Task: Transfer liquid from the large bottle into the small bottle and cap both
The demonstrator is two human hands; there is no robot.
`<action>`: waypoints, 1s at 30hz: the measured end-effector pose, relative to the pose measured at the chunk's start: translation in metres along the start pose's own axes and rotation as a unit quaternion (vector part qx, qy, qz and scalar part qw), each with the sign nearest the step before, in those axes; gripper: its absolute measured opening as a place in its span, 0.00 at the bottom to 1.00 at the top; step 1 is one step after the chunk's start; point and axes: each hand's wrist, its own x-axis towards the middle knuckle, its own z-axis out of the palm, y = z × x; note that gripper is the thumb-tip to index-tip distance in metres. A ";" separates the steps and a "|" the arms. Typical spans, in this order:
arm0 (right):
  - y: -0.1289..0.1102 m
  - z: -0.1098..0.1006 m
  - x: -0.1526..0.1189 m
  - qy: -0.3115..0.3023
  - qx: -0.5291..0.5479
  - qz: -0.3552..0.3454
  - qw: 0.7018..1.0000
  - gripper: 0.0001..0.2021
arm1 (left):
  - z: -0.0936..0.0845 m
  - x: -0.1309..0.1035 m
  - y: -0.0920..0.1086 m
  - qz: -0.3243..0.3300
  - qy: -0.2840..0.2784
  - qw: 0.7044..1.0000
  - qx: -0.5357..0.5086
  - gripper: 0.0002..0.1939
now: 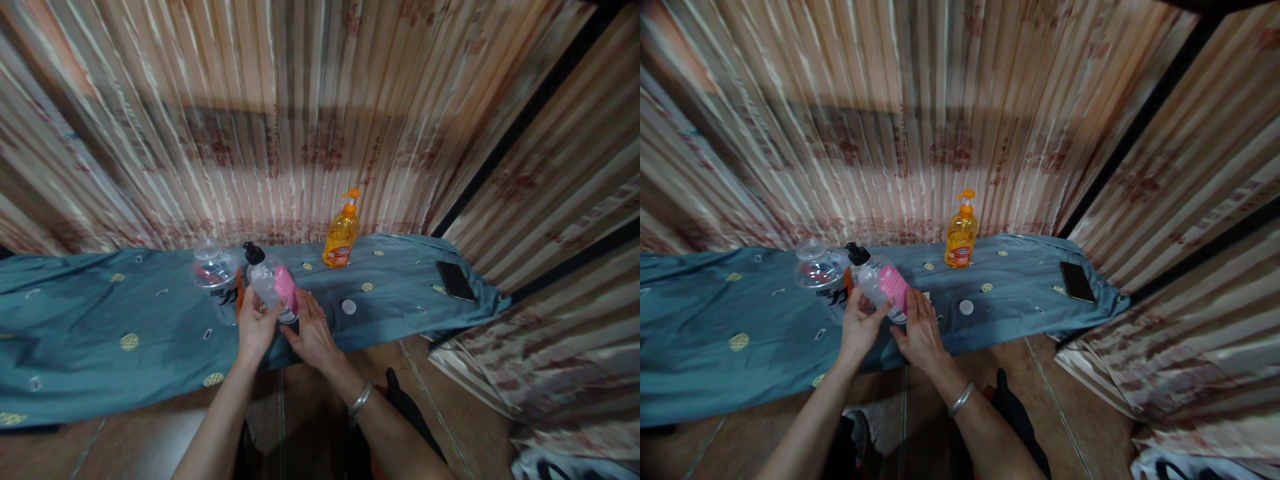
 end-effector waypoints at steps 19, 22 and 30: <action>0.081 -0.068 0.057 0.086 0.194 0.257 0.943 0.21 | 0.110 0.028 -0.034 -0.020 -0.127 0.992 -0.011 0.20; 0.100 -0.073 0.068 0.061 0.233 0.261 0.935 0.21 | 0.123 0.048 -0.053 -0.037 -0.118 0.992 -0.005 0.34; 0.123 -0.068 0.081 -0.008 0.288 0.221 0.932 0.22 | 0.142 0.059 -0.085 -0.055 -0.173 0.983 -0.024 0.26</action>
